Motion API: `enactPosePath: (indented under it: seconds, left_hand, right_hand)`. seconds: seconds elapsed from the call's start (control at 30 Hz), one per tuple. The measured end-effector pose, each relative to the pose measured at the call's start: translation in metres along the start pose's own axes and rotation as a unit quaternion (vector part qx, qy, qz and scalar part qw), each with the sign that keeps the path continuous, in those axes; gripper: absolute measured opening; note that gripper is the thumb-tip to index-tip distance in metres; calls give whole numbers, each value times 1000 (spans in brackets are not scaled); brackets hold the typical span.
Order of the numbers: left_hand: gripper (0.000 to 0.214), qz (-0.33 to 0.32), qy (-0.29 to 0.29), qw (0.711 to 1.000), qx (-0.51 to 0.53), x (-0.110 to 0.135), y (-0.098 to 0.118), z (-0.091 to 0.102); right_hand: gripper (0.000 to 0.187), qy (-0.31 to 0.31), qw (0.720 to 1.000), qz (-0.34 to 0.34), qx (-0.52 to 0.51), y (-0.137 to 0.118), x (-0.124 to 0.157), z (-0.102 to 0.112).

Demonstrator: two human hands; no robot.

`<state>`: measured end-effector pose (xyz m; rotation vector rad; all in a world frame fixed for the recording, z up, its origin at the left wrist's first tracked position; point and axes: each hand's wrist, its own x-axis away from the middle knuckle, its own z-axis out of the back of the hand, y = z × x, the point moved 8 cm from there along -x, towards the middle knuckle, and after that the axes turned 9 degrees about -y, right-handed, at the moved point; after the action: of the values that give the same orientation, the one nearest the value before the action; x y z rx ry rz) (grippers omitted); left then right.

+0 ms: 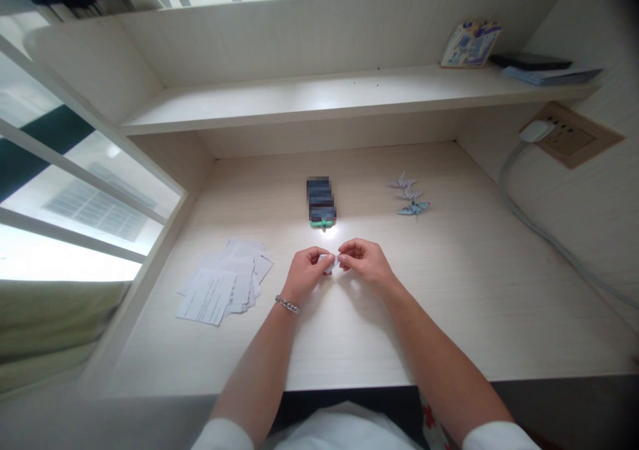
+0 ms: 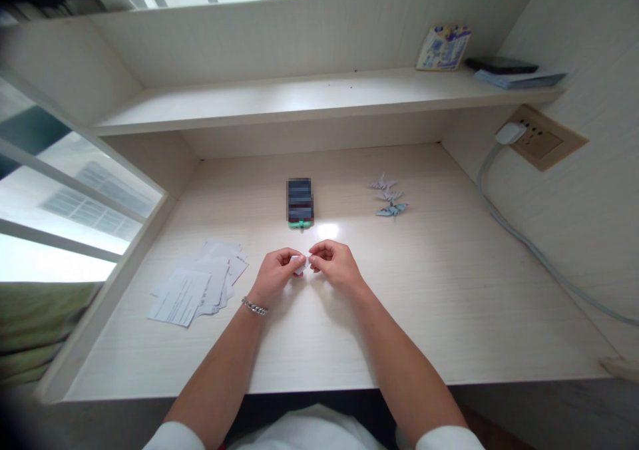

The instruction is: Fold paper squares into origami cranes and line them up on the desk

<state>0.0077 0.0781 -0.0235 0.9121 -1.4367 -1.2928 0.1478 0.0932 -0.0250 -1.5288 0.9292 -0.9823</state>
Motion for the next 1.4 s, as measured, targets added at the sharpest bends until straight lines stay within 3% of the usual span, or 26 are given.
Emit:
enactPosePath:
  seconds: [0.17, 0.33, 0.53, 0.73, 0.87, 1.03, 1.2, 1.4]
  left_hand:
    - [25, -16, 17, 1000, -12, 0, 2, 2]
    - [25, -19, 27, 999, -11, 0, 1, 4]
    - [25, -27, 18, 999, -24, 0, 4, 2]
    - [24, -40, 18, 998, -39, 0, 5, 2]
    - [24, -53, 20, 992, -114, 1, 6, 3]
    - [22, -68, 8, 984, -165, 1, 10, 0]
    - [23, -30, 11, 995, -97, 0, 2, 3]
    - [30, 45, 17, 997, 58, -1, -15, 5]
  right_hand:
    - [32, -16, 997, -36, -62, 4, 0, -3]
    - [32, 5, 996, -37, -76, 7, -1, 4]
    - [23, -23, 997, -28, 69, 8, -1, -2]
    - [19, -30, 994, -3, 102, 3, 0, -5]
    - [14, -65, 987, -4, 145, -2, 1, -12]
    - [12, -35, 973, 4, 230, -6, 4, -12]
    - [14, -27, 979, -30, 201, 1, 3, -10]
    - [12, -10, 974, -10, 225, -5, 3, -6]
